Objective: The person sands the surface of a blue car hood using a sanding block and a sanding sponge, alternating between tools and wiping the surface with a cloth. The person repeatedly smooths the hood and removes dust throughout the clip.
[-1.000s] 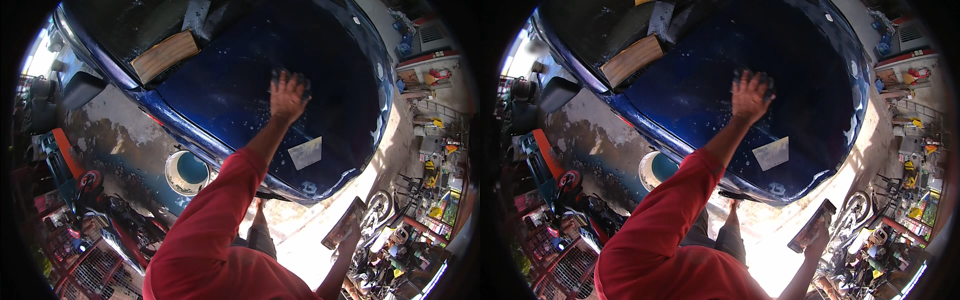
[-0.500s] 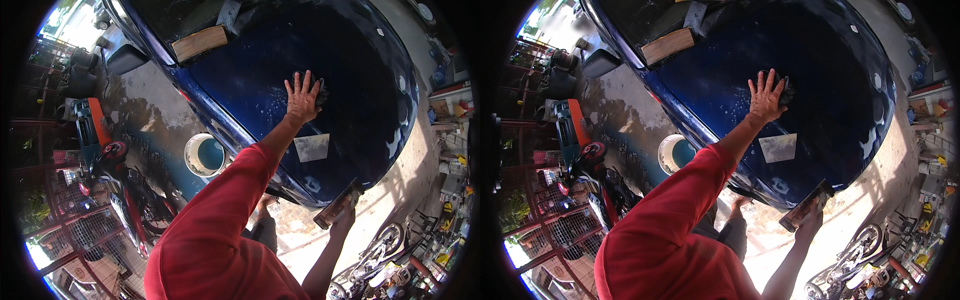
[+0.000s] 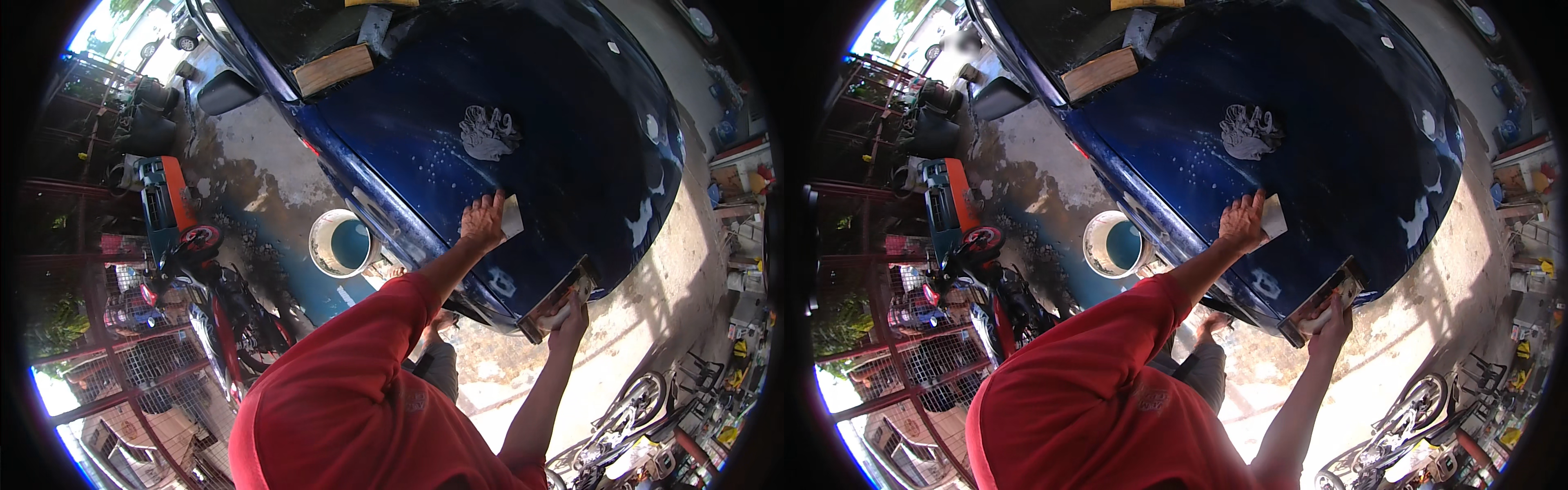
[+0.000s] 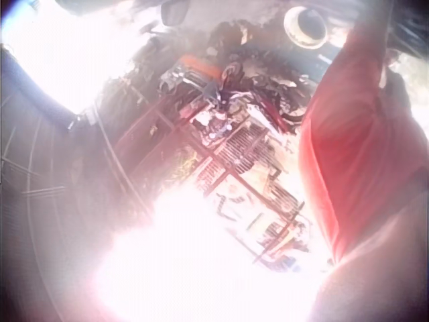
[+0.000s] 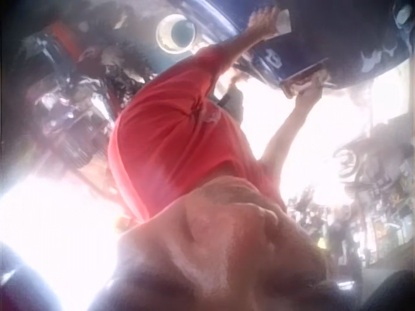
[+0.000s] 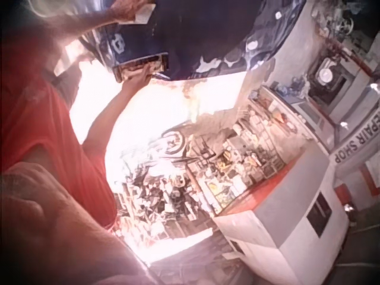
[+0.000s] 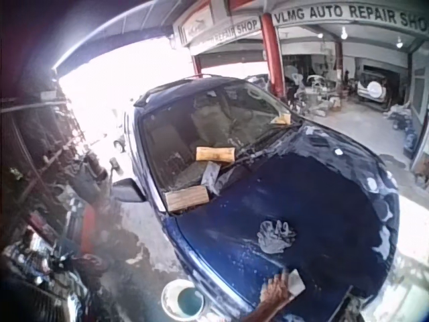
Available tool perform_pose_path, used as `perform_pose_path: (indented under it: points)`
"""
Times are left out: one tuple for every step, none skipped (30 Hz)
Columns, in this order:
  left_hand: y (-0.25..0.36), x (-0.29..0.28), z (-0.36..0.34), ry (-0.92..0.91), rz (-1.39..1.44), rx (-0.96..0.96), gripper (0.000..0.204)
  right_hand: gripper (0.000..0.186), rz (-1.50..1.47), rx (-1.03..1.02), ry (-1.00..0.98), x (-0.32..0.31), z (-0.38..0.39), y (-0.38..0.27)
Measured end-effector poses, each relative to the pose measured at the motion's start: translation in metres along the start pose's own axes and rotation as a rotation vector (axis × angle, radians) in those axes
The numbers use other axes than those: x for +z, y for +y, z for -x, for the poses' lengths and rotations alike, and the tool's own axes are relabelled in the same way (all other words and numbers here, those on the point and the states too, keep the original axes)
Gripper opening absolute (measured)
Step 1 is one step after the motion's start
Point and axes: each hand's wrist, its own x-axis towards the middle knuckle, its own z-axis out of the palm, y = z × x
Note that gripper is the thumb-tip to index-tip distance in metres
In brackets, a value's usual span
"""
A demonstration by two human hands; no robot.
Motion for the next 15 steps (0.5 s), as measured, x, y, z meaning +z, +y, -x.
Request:
perform_pose_path:
  points:
    - [-0.005,-0.001,0.000,-0.063,0.077,-0.063,0.107,0.025,-0.007,-0.017,-0.022,0.009,-0.003,-0.001]
    - [-0.014,-0.001,0.004,-0.150,0.165,-0.124,0.102,0.025,-0.017,-0.019,-0.039,0.020,-0.008,-0.002]
    - [-0.026,0.000,0.009,-0.205,0.265,-0.162,0.096,0.025,-0.048,-0.019,-0.060,0.033,-0.013,-0.002]
    - [-0.042,0.002,0.020,-0.122,0.368,-0.144,0.090,0.025,-0.058,-0.038,-0.093,0.047,-0.019,-0.002]
    - [-0.064,0.003,0.032,-0.022,0.581,-0.141,0.079,0.025,-0.041,-0.032,-0.126,0.062,-0.026,-0.001]
    - [-0.085,0.003,0.043,0.048,0.767,-0.213,0.068,0.024,-0.030,-0.035,-0.154,0.077,-0.033,0.000]
    - [-0.109,0.000,0.053,0.070,1.204,-0.253,0.059,0.024,-0.030,-0.044,-0.183,0.094,-0.041,0.000]
    - [-0.137,-0.008,0.062,0.024,1.626,-0.360,0.049,0.018,-0.068,0.000,-0.206,0.112,-0.051,0.001]
    - [-0.165,-0.019,0.066,0.068,1.723,-0.489,0.047,0.017,-0.059,0.023,-0.182,0.131,-0.062,0.001]
    - [-0.193,-0.035,0.068,0.095,1.825,-0.609,0.044,0.015,-0.067,0.041,-0.179,0.151,-0.075,0.002]
    - [-0.220,-0.054,0.066,0.162,1.869,-0.644,0.046,0.015,-0.085,0.063,-0.184,0.171,-0.087,0.003]
    - [-0.246,-0.076,0.059,0.216,1.871,-0.614,0.048,0.015,-0.091,0.074,-0.158,0.191,-0.102,0.004]
    - [-0.267,-0.097,0.050,0.307,1.868,-0.631,0.046,0.017,-0.107,0.095,-0.140,0.212,-0.116,0.006]
    - [-0.289,-0.119,0.040,0.332,1.875,-0.581,0.046,0.019,-0.141,0.136,-0.086,0.227,-0.126,0.012]
    - [-0.306,-0.139,0.028,0.399,1.850,-0.537,0.049,0.021,-0.066,0.140,-0.079,0.241,-0.135,0.018]
